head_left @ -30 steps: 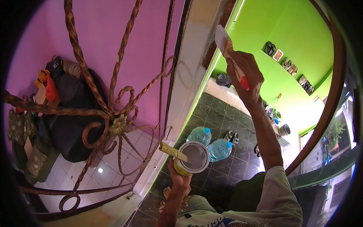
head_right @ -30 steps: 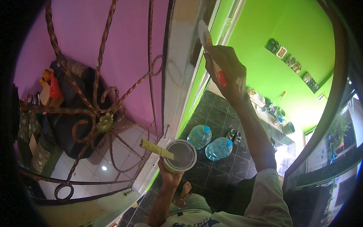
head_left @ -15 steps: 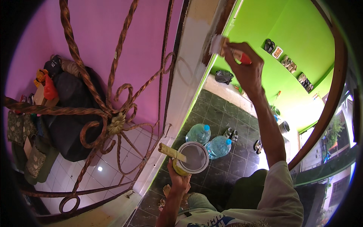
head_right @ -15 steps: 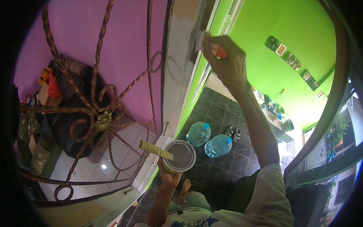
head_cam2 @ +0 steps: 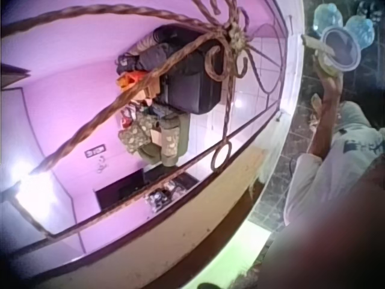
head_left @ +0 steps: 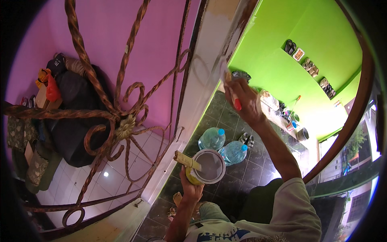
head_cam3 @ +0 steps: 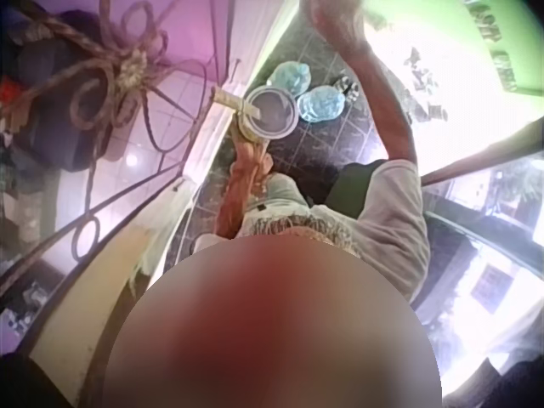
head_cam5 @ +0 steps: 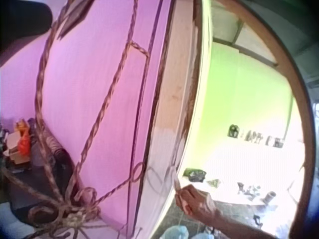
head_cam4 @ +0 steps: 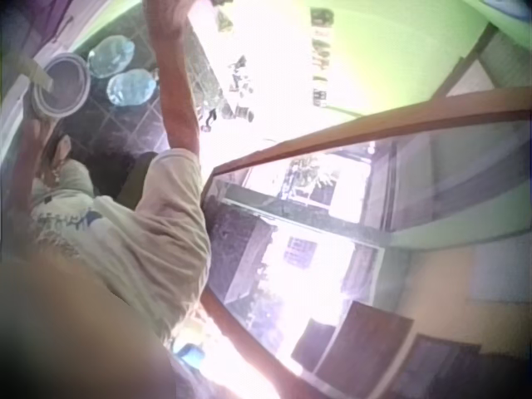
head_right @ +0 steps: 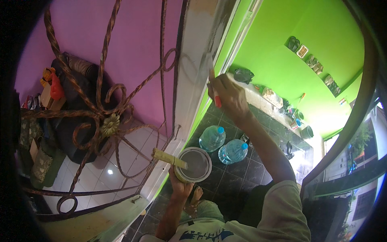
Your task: The person paints a white door frame with white paint using a brush. They repeatedly dip the brush into a small paint container and apply paint to the vertical frame next to a decorative metal gate.
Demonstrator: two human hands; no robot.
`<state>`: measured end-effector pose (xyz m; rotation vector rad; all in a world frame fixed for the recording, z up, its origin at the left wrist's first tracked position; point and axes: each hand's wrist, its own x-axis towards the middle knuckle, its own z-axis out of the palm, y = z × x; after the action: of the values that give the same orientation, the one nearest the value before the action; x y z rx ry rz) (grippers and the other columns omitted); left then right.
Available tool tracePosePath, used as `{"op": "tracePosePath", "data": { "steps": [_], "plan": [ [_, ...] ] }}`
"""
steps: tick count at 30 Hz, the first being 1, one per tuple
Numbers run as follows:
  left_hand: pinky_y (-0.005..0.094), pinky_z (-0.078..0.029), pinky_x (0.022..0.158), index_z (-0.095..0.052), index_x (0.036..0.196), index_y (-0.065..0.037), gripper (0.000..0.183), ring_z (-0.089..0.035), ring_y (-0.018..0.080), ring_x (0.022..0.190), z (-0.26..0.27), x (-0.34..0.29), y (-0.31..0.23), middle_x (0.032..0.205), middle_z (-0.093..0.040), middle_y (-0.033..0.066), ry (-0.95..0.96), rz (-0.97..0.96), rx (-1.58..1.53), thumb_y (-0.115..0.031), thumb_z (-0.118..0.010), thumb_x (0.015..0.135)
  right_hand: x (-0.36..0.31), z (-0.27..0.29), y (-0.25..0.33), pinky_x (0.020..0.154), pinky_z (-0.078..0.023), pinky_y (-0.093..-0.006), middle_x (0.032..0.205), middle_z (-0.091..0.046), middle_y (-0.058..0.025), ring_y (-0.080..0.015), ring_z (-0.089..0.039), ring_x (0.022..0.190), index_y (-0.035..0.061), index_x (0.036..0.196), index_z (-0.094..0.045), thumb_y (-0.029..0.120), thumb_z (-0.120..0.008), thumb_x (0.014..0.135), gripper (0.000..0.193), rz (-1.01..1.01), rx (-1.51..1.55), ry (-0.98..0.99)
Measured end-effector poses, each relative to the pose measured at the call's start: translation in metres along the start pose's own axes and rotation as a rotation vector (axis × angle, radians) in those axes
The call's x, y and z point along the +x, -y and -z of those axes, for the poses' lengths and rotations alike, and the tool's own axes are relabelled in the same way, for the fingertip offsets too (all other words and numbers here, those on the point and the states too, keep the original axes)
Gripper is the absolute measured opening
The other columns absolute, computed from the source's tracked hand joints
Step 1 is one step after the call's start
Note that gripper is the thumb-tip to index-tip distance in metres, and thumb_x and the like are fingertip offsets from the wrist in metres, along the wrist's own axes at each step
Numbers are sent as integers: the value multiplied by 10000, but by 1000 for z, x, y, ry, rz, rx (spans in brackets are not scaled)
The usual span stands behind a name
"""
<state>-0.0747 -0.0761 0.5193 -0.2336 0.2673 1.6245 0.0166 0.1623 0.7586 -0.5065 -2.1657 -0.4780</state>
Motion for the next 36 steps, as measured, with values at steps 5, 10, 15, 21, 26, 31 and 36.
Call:
{"op": "tracePosePath", "data": {
  "steps": [5,10,15,21,26,31,36],
  "plan": [
    [474,-507,1030,-537,1371,-113,558,-599,256,1226,6,-1,-3,1309,-619,78,-6,22,9,-538,-429,1028,19,8,-3,564,-521,-371,802,-613,-94,-259,-643,659,76,1000,-667,37,-771,817,214,-60,103,-25],
    [484,-501,1038,-553,1355,-96,572,-607,268,1213,5,-1,-2,1294,-629,87,-13,18,-37,-548,-459,1018,65,31,-7,607,-538,-353,838,-640,-83,-222,-655,690,82,1101,-703,-3,-762,824,296,26,-34,-233],
    [486,-494,1044,-558,1361,-108,585,-598,263,1222,8,2,1,1300,-627,76,-20,1,-4,-566,-472,1006,40,14,-13,575,-559,-348,911,-652,-103,-243,-672,704,79,1065,-700,-30,-770,799,296,60,-51,-240],
    [460,-483,1056,-522,1411,-126,584,-574,236,1257,14,1,-2,1341,-607,58,6,39,5,-554,-404,1032,-16,-17,11,559,-550,-373,800,-576,-86,-254,-643,625,93,980,-683,26,-762,794,213,-97,25,106],
    [457,-481,1058,-521,1410,-119,580,-577,234,1252,17,2,-2,1339,-608,61,19,38,4,-547,-398,1038,23,1,6,537,-512,-385,744,-575,-93,-256,-622,603,77,903,-674,48,-757,832,112,-108,111,11],
    [465,-500,1041,-561,1347,-80,564,-604,258,1215,8,1,2,1284,-637,88,-12,-1,-53,-533,-449,1030,61,19,-5,571,-544,-355,880,-625,-94,-239,-663,679,60,1085,-691,-33,-780,790,322,36,-13,-247],
    [459,-455,1092,-503,1423,-92,588,-557,244,1285,21,3,3,1369,-592,77,24,26,-6,-529,-402,1044,24,3,-1,562,-571,-364,904,-606,-90,-243,-674,680,87,1099,-691,-19,-764,785,339,1,-50,-114]
  ]
}}
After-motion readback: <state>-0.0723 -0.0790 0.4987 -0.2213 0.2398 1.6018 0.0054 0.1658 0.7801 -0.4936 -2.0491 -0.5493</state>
